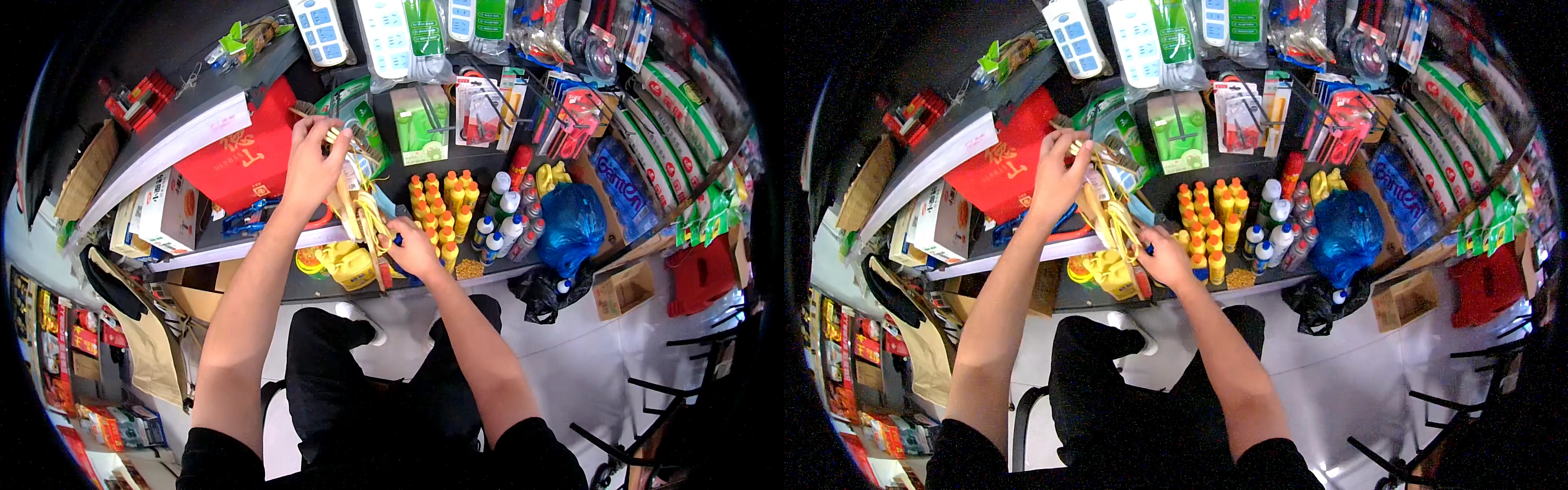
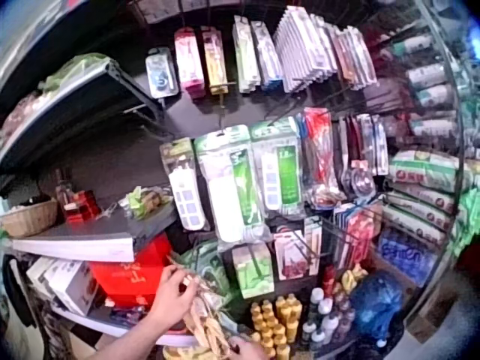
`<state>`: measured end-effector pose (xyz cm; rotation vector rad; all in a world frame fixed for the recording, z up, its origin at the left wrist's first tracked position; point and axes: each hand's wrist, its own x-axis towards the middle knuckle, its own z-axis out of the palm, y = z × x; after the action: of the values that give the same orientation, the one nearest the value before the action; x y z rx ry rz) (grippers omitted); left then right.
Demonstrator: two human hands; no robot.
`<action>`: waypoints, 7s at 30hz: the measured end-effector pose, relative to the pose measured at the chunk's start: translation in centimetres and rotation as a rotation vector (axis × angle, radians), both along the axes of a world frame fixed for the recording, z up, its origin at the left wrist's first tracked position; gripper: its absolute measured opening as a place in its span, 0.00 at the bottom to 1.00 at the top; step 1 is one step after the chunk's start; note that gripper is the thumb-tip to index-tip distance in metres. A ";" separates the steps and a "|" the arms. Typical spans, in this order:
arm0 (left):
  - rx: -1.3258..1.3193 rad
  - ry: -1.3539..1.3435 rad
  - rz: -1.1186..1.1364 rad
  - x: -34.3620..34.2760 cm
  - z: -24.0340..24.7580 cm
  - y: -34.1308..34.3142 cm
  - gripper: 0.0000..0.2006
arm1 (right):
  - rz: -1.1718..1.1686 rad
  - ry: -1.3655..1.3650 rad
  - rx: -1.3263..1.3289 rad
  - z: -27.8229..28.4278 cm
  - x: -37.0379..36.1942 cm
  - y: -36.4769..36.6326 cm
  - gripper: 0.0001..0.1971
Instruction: The person cleans a set of brushes with a blue cloth, wiping each brush one at a time and then gathering them back together.
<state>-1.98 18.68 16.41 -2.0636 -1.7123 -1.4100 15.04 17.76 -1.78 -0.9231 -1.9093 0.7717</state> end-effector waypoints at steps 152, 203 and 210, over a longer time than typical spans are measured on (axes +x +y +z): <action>-0.721 -1.878 -0.635 4.9 -11.7 -16.5 0.18 | -0.251 0.158 -0.249 9.5 0.4 -11.1 0.12; -0.672 -0.885 -0.236 5.7 -8.2 -22.1 0.11 | -0.028 0.778 -0.786 9.4 0.7 -15.8 0.20; -0.709 -0.964 -0.306 6.4 -9.2 -22.2 0.09 | -0.075 0.749 -0.806 9.9 0.6 -16.0 0.18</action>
<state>4.39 -3.55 7.21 -2.1530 -2.6298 -2.4566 15.69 1.78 8.10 -0.9554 -0.8862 1.6218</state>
